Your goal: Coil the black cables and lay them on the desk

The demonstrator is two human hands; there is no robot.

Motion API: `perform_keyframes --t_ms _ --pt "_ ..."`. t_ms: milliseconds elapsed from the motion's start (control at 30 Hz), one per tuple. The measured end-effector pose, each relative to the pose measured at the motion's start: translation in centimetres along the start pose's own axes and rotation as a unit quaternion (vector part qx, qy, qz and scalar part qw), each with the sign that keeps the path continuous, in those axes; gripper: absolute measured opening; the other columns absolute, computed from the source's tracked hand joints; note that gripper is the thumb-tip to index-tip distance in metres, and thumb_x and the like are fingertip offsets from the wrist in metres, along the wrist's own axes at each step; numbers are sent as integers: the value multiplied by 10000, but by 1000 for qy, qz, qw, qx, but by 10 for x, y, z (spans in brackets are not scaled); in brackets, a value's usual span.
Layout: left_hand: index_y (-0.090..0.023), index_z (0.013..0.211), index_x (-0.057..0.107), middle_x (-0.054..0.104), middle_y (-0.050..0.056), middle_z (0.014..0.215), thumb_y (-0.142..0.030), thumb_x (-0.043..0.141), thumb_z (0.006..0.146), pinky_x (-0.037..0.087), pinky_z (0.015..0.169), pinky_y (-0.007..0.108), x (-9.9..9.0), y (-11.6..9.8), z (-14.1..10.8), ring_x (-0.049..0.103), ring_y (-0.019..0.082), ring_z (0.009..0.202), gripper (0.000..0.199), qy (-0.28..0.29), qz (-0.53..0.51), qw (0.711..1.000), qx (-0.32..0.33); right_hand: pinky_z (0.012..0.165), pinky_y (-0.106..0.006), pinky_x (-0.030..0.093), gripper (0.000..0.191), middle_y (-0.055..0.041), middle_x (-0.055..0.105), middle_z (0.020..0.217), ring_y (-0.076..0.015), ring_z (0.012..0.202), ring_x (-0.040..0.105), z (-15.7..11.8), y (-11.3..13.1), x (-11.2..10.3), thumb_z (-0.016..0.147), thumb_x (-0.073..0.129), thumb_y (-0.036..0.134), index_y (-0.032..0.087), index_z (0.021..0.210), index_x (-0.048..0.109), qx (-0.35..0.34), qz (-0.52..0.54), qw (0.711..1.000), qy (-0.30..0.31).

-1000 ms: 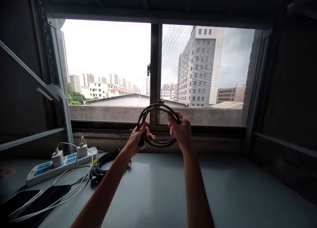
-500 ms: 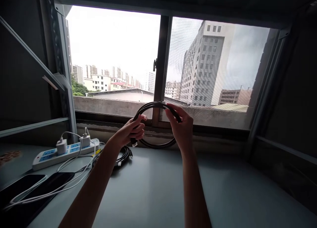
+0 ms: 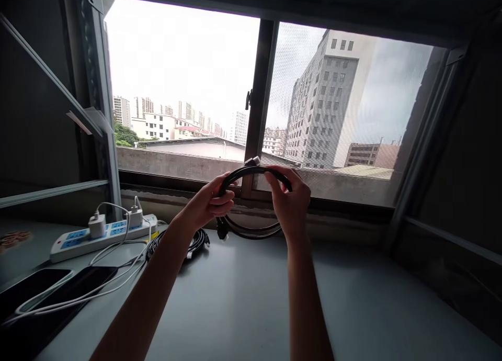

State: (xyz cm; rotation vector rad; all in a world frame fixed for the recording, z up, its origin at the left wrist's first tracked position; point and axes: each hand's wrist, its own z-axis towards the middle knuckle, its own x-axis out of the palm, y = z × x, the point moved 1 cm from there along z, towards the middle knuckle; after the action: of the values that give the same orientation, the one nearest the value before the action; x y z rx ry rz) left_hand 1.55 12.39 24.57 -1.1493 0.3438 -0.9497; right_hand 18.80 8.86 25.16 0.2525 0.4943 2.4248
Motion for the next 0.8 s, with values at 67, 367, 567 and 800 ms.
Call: perform_keyframes --t_ms 67,367,567,800 --pt "-148 716 503 209 -88 451 -311 449 901 168 359 146 3 -2 -1 206 24 351 253 -19 -19 1000 0 531 -243 367 163 2 622 739 -108 576 463 -1 1 0 776 620 328 195 845 684 -10 -28 999 -14" --pt "-226 1297 430 430 -60 564 -112 498 842 242 369 96 -4 6 1 324 7 382 474 -6 -120 993 22 576 -252 401 143 -15 611 797 -136 680 536 0 -1 -1 801 595 325 198 820 656 -78 -88 993 -23" --pt "-128 987 585 430 -50 527 -113 492 831 143 305 99 2 5 4 239 -8 324 182 -57 -65 996 6 603 -254 447 133 -39 661 997 -171 886 605 -2 5 3 821 576 337 211 818 618 -73 -30 997 -19" --pt "-157 939 570 306 -96 424 -297 539 867 79 322 132 7 0 -1 186 13 311 161 -120 5 992 29 687 -276 431 172 -17 672 890 -164 790 609 -5 -4 4 849 529 375 210 804 526 -26 -44 997 58"
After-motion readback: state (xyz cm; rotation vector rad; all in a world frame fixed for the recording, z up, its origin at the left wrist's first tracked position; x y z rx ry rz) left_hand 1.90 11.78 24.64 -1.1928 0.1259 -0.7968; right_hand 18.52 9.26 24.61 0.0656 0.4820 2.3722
